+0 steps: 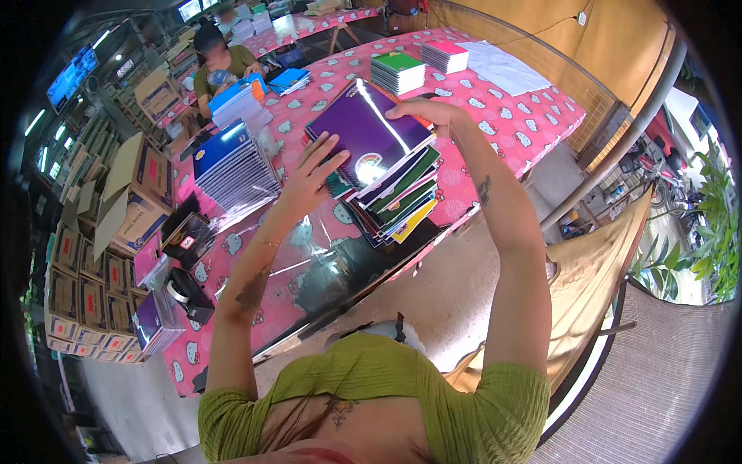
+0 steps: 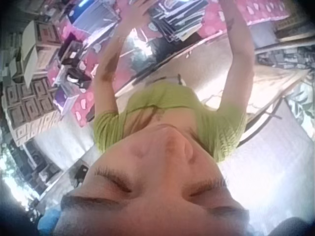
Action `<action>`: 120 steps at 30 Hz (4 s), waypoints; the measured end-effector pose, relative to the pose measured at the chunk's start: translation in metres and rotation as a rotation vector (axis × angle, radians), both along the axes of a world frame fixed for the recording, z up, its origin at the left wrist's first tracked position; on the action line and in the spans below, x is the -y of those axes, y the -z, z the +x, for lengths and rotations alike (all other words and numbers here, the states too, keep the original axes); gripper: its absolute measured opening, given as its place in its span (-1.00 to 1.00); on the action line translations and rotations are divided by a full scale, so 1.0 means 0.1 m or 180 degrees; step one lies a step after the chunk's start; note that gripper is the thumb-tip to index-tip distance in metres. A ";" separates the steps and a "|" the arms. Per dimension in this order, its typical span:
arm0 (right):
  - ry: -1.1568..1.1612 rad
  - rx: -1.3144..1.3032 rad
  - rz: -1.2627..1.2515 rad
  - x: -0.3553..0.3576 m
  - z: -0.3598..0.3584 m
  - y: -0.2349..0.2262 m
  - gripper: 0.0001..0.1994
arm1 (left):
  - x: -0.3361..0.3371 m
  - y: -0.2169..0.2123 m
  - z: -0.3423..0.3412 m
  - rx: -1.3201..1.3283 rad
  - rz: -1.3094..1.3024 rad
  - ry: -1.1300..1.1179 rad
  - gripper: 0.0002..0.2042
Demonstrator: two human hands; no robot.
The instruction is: The person picks up notebooks from the table, places them into plastic sleeves, and seals the sleeves with adhesive tape using a tape dispenser.
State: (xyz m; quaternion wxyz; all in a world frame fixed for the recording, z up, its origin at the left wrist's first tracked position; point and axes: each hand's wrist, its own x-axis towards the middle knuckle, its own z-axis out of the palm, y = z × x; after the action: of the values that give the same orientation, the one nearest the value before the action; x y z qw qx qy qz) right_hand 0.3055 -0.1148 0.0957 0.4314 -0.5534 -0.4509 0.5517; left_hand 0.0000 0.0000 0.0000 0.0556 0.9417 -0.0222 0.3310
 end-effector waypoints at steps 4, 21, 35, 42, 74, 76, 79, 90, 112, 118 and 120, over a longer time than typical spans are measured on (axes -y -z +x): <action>0.0379 -0.0411 0.0382 0.10 -0.23 -0.09 -0.49 | 0.23 0.12 -0.10 0.0944 0.0557 -0.0184 -0.24; -0.2020 -0.1913 -0.0281 -0.29 -2.88 1.06 -0.22 | 1.14 0.09 -2.84 0.0276 0.0079 -0.0755 -0.31; -0.0559 -0.2013 -0.2324 -0.18 -3.41 1.87 -0.09 | 1.08 1.61 -3.48 0.1468 -0.4722 -0.0266 0.22; -0.0227 -0.1992 -0.2104 -0.18 -3.48 2.03 -0.31 | 1.18 1.68 -3.48 0.0896 -0.3026 -0.1021 0.31; -0.0228 -0.0004 0.1436 -0.15 -3.67 2.48 -0.06 | 0.72 0.83 -3.21 0.0383 -0.3634 -0.1916 -0.01; -0.0220 0.0152 0.1573 -0.13 -3.69 2.41 -0.06 | 0.76 0.29 -3.17 0.0086 -0.2223 -0.2325 0.06; -0.0202 0.0095 0.1626 -0.09 -3.73 2.42 -0.07 | 0.94 0.08 -2.82 -0.0401 -0.0600 -0.2623 0.11; -0.0353 -0.0082 0.1517 -0.09 -3.70 2.29 -0.18 | 0.70 0.31 -2.77 -0.1318 -0.0451 -0.2324 -0.27; 0.0245 0.0356 -0.0613 -0.23 -3.14 2.76 -0.31 | 0.40 1.47 -2.79 -0.0566 -0.3509 -0.3881 -0.15; 0.0780 0.0408 -0.0580 -0.09 -3.20 2.81 -0.22 | 0.32 1.83 -3.08 0.0031 -0.4031 -0.4039 -0.22; 0.0699 0.0077 -0.0654 -0.04 -3.15 2.85 -0.26 | 0.35 1.88 -3.15 0.0282 -0.4269 -0.3748 -0.30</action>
State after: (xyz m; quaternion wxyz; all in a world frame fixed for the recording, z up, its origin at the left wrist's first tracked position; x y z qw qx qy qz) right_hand -0.0094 -0.1105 -0.1889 0.4248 -0.6472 -0.3339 0.5378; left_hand -0.3152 -0.0345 -0.1878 0.4149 0.5563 0.6610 0.2854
